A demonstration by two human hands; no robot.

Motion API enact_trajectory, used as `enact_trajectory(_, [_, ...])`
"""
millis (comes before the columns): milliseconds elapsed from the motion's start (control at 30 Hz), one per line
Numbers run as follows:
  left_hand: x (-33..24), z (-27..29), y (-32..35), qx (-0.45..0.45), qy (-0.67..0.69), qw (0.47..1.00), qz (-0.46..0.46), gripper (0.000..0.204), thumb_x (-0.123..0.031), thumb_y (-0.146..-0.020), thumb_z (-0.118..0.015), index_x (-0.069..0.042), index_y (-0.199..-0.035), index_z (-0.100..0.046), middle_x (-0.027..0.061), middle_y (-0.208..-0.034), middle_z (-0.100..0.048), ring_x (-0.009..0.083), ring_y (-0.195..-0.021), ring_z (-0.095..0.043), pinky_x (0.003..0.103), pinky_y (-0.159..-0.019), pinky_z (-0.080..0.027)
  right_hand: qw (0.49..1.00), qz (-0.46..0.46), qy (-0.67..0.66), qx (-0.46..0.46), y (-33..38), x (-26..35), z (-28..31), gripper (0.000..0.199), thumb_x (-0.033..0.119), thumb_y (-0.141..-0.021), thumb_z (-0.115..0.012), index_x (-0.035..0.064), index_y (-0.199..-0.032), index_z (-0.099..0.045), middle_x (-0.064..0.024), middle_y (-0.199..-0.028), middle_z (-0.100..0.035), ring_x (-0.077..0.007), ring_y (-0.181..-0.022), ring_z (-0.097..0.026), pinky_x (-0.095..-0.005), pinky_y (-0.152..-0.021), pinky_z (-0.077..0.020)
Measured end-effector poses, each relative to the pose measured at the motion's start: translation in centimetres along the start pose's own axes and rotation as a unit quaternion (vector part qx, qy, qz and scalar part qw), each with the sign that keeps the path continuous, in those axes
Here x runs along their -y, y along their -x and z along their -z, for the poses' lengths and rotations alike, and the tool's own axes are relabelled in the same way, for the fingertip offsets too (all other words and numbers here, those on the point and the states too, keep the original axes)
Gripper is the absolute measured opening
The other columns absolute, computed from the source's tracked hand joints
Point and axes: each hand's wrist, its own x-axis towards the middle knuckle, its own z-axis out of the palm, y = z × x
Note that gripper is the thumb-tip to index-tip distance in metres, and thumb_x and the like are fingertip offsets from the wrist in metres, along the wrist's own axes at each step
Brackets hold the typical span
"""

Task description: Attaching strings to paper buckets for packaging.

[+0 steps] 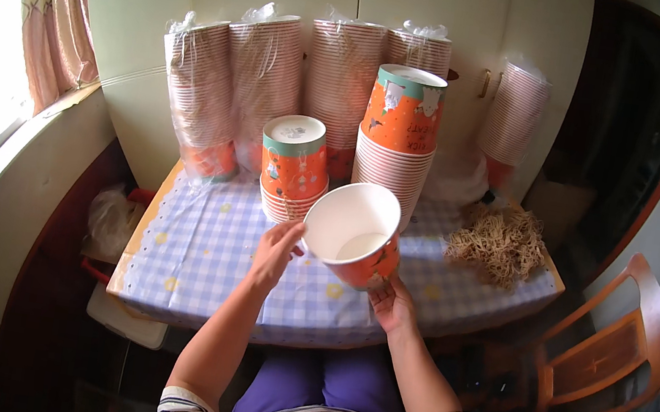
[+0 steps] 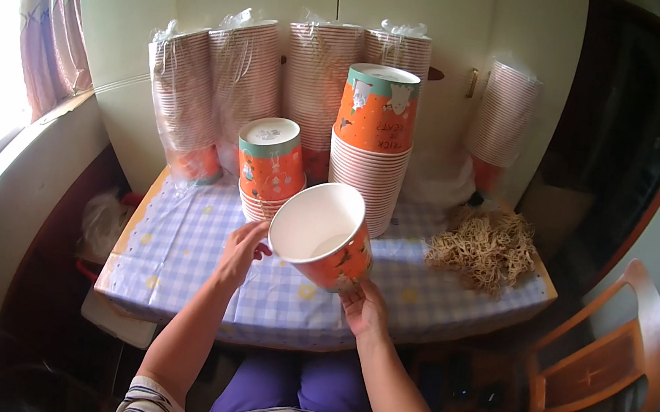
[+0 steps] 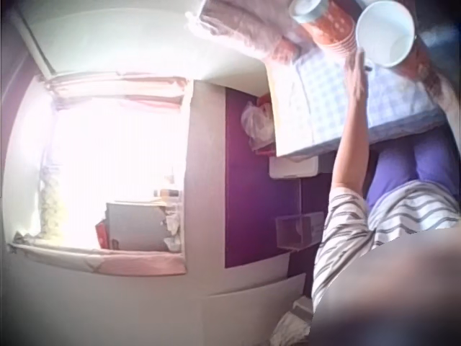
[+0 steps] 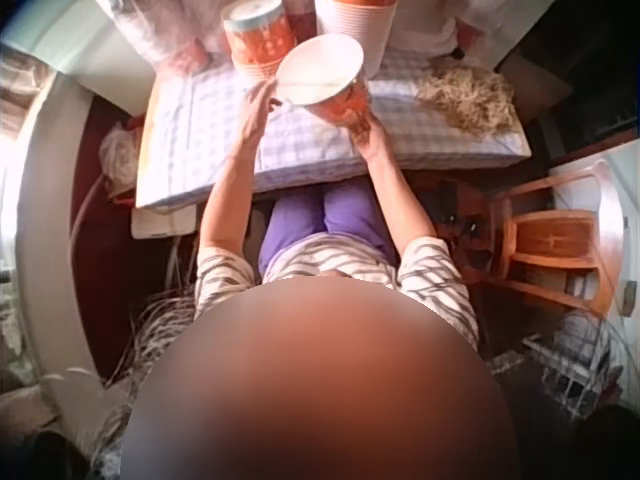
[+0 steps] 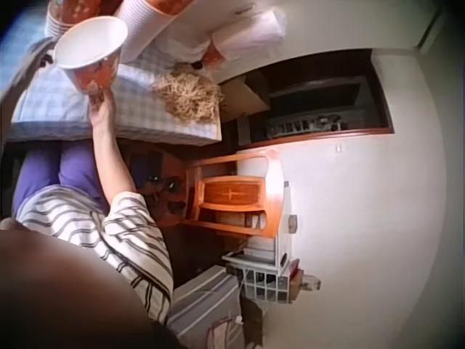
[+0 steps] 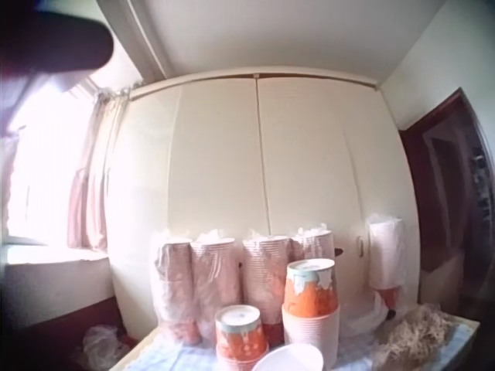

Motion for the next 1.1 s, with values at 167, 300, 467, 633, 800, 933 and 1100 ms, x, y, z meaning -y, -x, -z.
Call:
enact_trajectory(167, [-0.2, 0.0, -1.7, 0.033, 0.004, 0.999, -0.018, 0.032, -0.015, -0.081, -0.059, 0.002, -0.107, -0.064, 0.0041, -0.089, -0.064, 0.0086, -0.069, -0.054, 0.023, -0.065, -0.044, 0.972, -0.110, 0.171, 0.121, 0.9, 1.6, -0.2, 0.025, 0.023, -0.084, -0.067, 0.0039, -0.099, -0.061, -0.0076, -0.090, -0.066, -0.0206, -0.079, -0.065, -0.0358, -0.072, -0.0538])
enact_trajectory(300, [-0.3, 1.1, -1.7, -0.003, -0.030, 0.999, -0.038, 0.028, -0.004, -0.077, -0.054, 0.005, -0.100, -0.066, 0.0049, -0.082, -0.065, 0.0065, -0.068, -0.054, 0.022, -0.059, -0.044, 0.824, -0.131, 0.546, 0.077, 2.6, 5.2, -3.1, 0.032, 0.022, -0.087, -0.064, -0.0013, -0.109, -0.059, -0.0108, -0.093, -0.067, -0.0194, -0.072, -0.065, -0.0310, -0.064, -0.0545])
enact_trajectory(467, [-0.6, 1.4, -2.0, 0.036, -0.085, 0.994, -0.054, 0.026, -0.005, -0.078, -0.055, 0.006, -0.099, -0.066, 0.0053, -0.084, -0.065, 0.0072, -0.072, -0.057, 0.022, -0.063, -0.046, 0.818, 0.182, 0.541, 0.068, 1.9, 9.3, -7.5, 0.040, 0.024, -0.092, -0.058, 0.0010, -0.124, -0.053, -0.0079, -0.104, -0.064, -0.0106, -0.072, -0.059, -0.0227, -0.064, -0.0480])
enact_trajectory(633, [-0.6, 1.2, -1.9, 0.082, -0.052, 0.994, -0.050, 0.026, -0.004, -0.079, -0.054, 0.006, -0.101, -0.065, 0.0050, -0.086, -0.065, 0.0075, -0.075, -0.057, 0.022, -0.067, -0.047, 0.695, 0.266, 0.649, 0.160, 0.8, 8.6, -12.1, 0.039, 0.020, -0.081, -0.065, -0.0029, -0.112, -0.060, -0.0145, -0.101, -0.065, -0.0142, -0.075, -0.061, -0.0283, -0.068, -0.0495])
enact_trajectory(800, [-1.5, 1.3, -2.2, 0.121, -0.021, 0.992, -0.017, 0.030, -0.003, -0.079, -0.052, 0.003, -0.106, -0.064, 0.0041, -0.089, -0.065, 0.0084, -0.080, -0.058, 0.023, -0.072, -0.047, 0.678, 0.163, 0.695, 0.173, 0.3, 8.0, -13.8, 0.026, 0.009, -0.080, -0.061, -0.0054, -0.101, -0.065, -0.0084, -0.079, -0.068, -0.0109, -0.071, -0.061, -0.0275, -0.066, -0.0494])
enact_trajectory(933, [-2.1, 1.7, -2.7, 0.177, -0.027, 0.983, 0.033, 0.034, -0.002, -0.077, -0.051, 0.002, -0.109, -0.063, 0.0036, -0.092, -0.064, 0.0092, -0.083, -0.057, 0.024, -0.074, -0.046, 0.663, 0.160, 0.705, 0.195, 1.2, 8.0, -14.7, 0.024, 0.007, -0.078, -0.059, -0.0052, -0.098, -0.066, -0.0086, -0.078, -0.068, -0.0104, -0.071, -0.061, -0.0271, -0.066, -0.0492])
enact_trajectory(1100, [-2.2, 1.5, -2.8, 0.209, -0.003, 0.977, 0.047, 0.032, -0.002, -0.077, -0.052, 0.002, -0.107, -0.062, 0.0034, -0.090, -0.064, 0.0098, -0.081, -0.058, 0.023, -0.073, -0.046, 0.678, 0.120, 0.698, 0.195, 2.2, 8.6, -15.9, 0.026, 0.007, -0.077, -0.059, -0.0050, -0.098, -0.067, -0.0082, -0.079, -0.068, -0.0098, -0.071, -0.061, -0.0257, -0.066, -0.0487])
